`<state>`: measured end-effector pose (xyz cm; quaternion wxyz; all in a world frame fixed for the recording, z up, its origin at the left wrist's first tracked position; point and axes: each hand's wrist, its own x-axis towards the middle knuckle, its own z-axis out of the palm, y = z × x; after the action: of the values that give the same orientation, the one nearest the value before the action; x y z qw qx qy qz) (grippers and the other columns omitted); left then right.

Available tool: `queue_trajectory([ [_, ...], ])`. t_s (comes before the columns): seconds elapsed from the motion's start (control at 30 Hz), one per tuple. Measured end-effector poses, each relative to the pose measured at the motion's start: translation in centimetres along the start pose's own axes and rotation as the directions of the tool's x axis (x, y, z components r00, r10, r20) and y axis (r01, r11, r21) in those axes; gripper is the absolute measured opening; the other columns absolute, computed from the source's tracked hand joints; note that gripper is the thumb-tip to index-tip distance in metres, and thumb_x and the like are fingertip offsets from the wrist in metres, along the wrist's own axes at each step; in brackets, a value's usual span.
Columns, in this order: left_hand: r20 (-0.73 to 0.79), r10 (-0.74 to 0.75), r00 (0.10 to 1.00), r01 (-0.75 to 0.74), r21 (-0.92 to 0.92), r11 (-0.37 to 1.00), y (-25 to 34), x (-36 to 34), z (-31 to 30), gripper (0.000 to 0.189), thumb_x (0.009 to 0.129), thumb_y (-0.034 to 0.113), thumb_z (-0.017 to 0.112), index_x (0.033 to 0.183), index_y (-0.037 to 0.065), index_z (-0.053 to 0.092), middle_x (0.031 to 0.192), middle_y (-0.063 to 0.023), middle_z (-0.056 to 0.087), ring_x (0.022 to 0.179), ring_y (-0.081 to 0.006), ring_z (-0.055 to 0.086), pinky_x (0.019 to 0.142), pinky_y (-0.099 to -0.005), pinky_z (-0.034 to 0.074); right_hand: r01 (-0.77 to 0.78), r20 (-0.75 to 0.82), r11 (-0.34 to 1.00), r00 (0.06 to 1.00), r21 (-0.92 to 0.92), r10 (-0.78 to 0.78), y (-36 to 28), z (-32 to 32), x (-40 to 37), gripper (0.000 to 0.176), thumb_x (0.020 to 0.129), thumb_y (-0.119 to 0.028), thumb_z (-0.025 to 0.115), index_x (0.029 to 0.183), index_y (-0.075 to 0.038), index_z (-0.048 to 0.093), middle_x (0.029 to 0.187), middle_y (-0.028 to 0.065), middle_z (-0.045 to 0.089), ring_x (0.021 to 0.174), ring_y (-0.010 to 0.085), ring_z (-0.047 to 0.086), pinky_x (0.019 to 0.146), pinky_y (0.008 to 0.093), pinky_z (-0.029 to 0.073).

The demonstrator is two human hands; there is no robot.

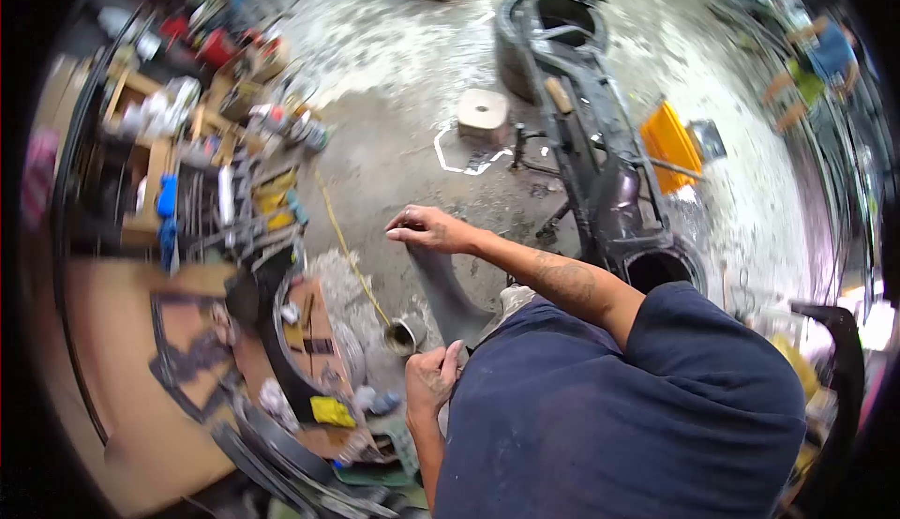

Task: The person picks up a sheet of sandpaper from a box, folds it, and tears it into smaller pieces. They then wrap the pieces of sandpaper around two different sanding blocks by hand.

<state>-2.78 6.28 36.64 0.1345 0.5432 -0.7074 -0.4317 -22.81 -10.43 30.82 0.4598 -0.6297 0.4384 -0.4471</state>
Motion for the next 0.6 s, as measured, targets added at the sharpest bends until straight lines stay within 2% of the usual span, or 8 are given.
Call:
queue_trajectory([
  [0.03,0.047,0.028,0.998,-0.029,0.020,0.999,0.9,1.5,0.0,0.039,0.093,0.023,0.063,0.064,-0.003,0.062,0.054,-0.0178,0.058,0.044,-0.0258,0.060,0.045,-0.0354,0.044,0.103,-0.091,0.993,0.990,-0.050,-0.107,1.3,-1.2,0.0,0.038,0.094,-0.038,0.061,0.111,-0.004,0.067,0.099,0.0167,0.064,0.098,0.0282,0.061,0.089,0.0360,0.047],
  [0.13,0.058,0.034,0.998,-0.036,0.026,0.999,3.6,5.6,0.2,0.040,0.093,0.023,0.063,0.062,-0.002,0.062,0.055,-0.0111,0.063,0.045,-0.0180,0.062,0.046,-0.0294,0.046,0.034,-0.305,0.990,0.950,-0.137,-0.074,3.0,-5.7,-0.8,0.035,0.093,-0.035,0.062,0.108,-0.003,0.067,0.095,0.0151,0.066,0.091,0.0253,0.063,0.084,0.0351,0.049],
  [0.2,0.135,0.071,0.988,-0.076,0.031,0.997,4.0,8.2,0.9,0.040,0.093,0.023,0.063,0.062,-0.002,0.062,0.055,-0.0115,0.063,0.045,-0.0173,0.062,0.046,-0.0293,0.046,-0.142,-0.399,0.969,0.892,0.200,0.213,3.2,-9.1,-1.9,0.032,0.092,-0.032,0.065,0.104,-0.002,0.066,0.087,0.0105,0.067,0.080,0.0191,0.063,0.077,0.0325,0.050],
  [0.37,0.402,0.083,0.912,-0.056,-0.078,0.995,6.8,14.8,1.5,0.037,0.094,0.024,0.062,0.070,-0.004,0.066,0.056,-0.0096,0.064,0.049,-0.0138,0.061,0.049,-0.0273,0.048,-0.121,-0.544,0.946,0.793,0.300,0.273,3.8,-17.4,-5.8,0.030,0.090,-0.030,0.068,0.099,-0.001,0.066,0.083,0.0060,0.067,0.076,0.0120,0.059,0.071,0.0290,0.047],
  [0.47,0.363,0.133,0.922,-0.057,-0.211,0.976,8.1,20.8,0.3,0.065,0.102,0.047,0.041,0.073,-0.005,0.066,0.054,-0.0094,0.060,0.049,-0.0148,0.059,0.050,-0.0282,0.049,-0.073,-0.635,0.965,0.740,0.251,0.221,2.7,-21.7,-9.7,0.027,0.090,-0.029,0.068,0.098,-0.003,0.067,0.086,0.0056,0.067,0.079,0.0122,0.059,0.075,0.0287,0.047],
  [0.5,0.298,0.161,0.941,-0.117,-0.162,0.980,8.9,23.2,0.2,0.062,0.102,0.044,0.043,0.072,-0.005,0.065,0.051,-0.0084,0.058,0.046,-0.0141,0.056,0.050,-0.0272,0.048,-0.080,-0.647,0.968,0.730,0.240,0.221,2.5,-22.8,-10.9,0.028,0.090,-0.029,0.067,0.102,-0.004,0.068,0.087,0.0048,0.067,0.083,0.0120,0.058,0.078,0.0286,0.046],
  [0.53,0.353,0.175,0.919,-0.158,-0.079,0.984,10.0,25.7,-0.2,0.047,0.102,0.035,0.047,0.086,-0.004,0.067,0.064,-0.0089,0.065,0.057,-0.0151,0.061,0.058,-0.0266,0.048,-0.087,-0.656,0.970,0.723,0.228,0.219,2.4,-23.6,-12.0,0.029,0.091,-0.030,0.067,0.106,-0.005,0.068,0.089,0.0039,0.066,0.087,0.0117,0.057,0.082,0.0284,0.044],
  [0.6,0.327,0.425,0.844,-0.437,-0.039,0.899,13.0,29.8,1.8,0.039,0.101,0.032,0.050,0.104,-0.004,0.066,0.090,-0.0124,0.069,0.083,-0.0180,0.065,0.078,-0.0272,0.049,-0.069,-0.672,0.967,0.706,0.247,0.222,2.8,-24.5,-13.6,0.030,0.091,-0.031,0.066,0.109,-0.007,0.068,0.088,0.0020,0.064,0.089,0.0112,0.056,0.086,0.0283,0.043],
])
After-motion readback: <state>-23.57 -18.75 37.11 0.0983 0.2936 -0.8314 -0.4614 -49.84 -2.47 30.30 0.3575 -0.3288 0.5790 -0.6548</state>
